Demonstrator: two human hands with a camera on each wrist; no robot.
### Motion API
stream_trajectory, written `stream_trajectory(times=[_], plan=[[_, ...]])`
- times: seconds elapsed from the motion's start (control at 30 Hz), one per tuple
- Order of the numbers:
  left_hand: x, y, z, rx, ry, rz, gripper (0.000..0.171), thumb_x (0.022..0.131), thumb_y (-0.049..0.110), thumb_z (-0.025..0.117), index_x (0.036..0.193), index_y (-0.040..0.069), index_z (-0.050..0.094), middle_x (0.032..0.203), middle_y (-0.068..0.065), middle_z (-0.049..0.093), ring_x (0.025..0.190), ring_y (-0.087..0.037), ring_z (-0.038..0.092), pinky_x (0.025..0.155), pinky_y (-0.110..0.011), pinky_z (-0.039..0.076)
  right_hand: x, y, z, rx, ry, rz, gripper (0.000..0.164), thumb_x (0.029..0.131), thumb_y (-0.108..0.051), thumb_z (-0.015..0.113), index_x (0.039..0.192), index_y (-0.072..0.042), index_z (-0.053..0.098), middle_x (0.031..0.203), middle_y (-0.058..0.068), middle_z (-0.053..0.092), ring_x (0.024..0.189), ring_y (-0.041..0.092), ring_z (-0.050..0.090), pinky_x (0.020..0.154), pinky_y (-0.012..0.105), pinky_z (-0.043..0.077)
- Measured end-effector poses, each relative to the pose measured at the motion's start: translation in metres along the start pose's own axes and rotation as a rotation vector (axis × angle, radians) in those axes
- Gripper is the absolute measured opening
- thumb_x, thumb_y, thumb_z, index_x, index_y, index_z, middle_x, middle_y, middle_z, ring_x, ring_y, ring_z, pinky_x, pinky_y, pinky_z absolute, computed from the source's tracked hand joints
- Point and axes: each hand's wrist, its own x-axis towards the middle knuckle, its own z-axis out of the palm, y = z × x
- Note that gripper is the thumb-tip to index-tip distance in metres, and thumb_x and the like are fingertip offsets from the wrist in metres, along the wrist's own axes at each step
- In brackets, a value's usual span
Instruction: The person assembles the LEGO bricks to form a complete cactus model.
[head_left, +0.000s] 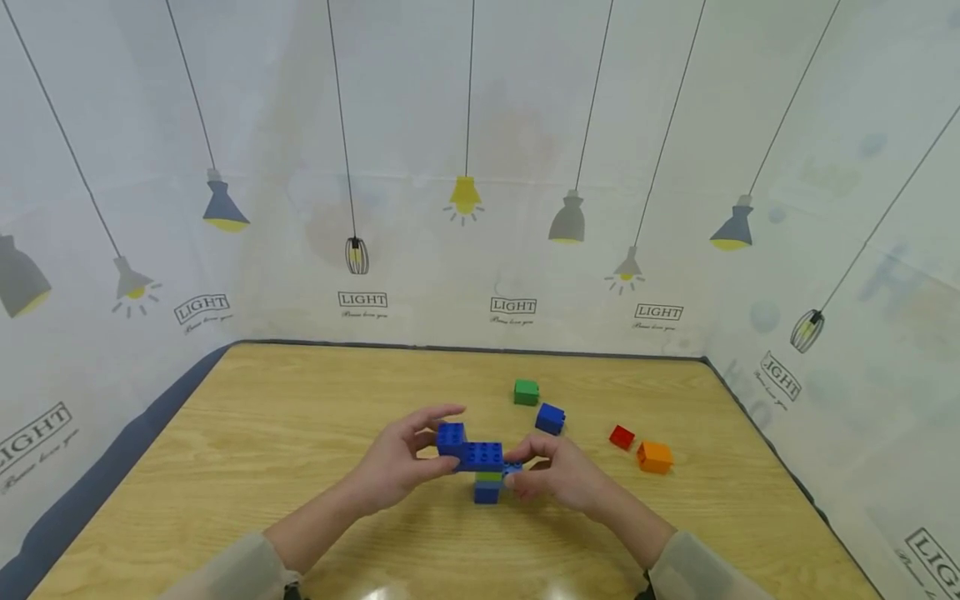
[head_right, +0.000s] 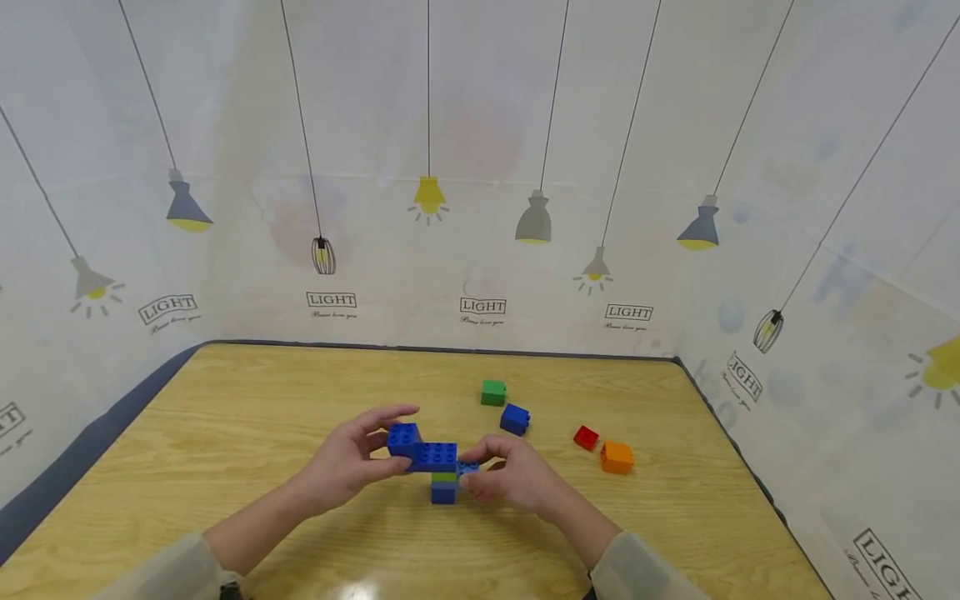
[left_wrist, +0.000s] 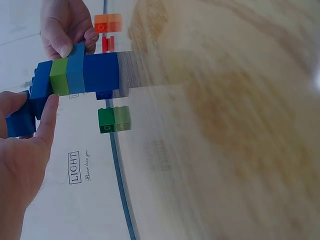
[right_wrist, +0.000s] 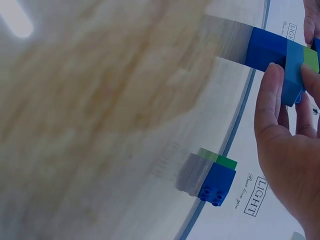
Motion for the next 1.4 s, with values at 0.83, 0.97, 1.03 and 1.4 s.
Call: stream_trajectory(times=[0.83, 0.97, 1.03, 1.4], plan=[[0.0004, -0.0021, 0.0004, -0.058, 0.022, -0.014, 0.048, 0.097, 0.002, 0.081, 0.141, 0.009, 0.065, 0.128, -0.012, 0.059, 0.123, -0.029, 0.067, 0.095, -0.038, 0.067, -0.0006, -0.0007, 0.0008, 0.004, 0.008, 0.011, 0.03, 0.1, -0.022, 0.083, 0.123, -0.006, 0.074, 0.128, 0.017, 0.067, 0.091, 0.023, 0.074, 0.086, 0.037, 0.067], [0.0007, -0.0006, 0.0019, -0.056, 0.037, -0.038, 0.048, 0.096, 0.001, 0.082, 0.141, 0.01, 0.067, 0.126, -0.012, 0.062, 0.122, -0.029, 0.068, 0.094, -0.039, 0.067, -0.0006, 0.0007, 0.0012, 0.004, 0.006, 0.008, 0.03, 0.1, -0.022, 0.083, 0.124, -0.006, 0.074, 0.127, 0.017, 0.067, 0.092, 0.022, 0.075, 0.086, 0.038, 0.068], [0.001, -0.0001, 0.0026, -0.056, 0.042, -0.052, 0.047, 0.096, 0.002, 0.082, 0.14, 0.01, 0.067, 0.125, -0.012, 0.062, 0.122, -0.029, 0.068, 0.093, -0.039, 0.067, -0.0003, 0.0016, 0.0014, 0.002, 0.004, 0.008, 0.03, 0.1, -0.022, 0.083, 0.124, -0.005, 0.074, 0.127, 0.016, 0.067, 0.093, 0.022, 0.075, 0.087, 0.038, 0.068], [0.0027, 0.0009, 0.0019, -0.076, 0.048, -0.049, 0.048, 0.097, 0.001, 0.08, 0.141, 0.008, 0.063, 0.128, -0.015, 0.059, 0.12, -0.029, 0.069, 0.094, -0.041, 0.067, -0.002, -0.0034, 0.0004, -0.005, 0.009, 0.018, 0.031, 0.1, -0.022, 0.083, 0.125, -0.006, 0.073, 0.132, 0.016, 0.066, 0.094, 0.024, 0.074, 0.087, 0.037, 0.067]])
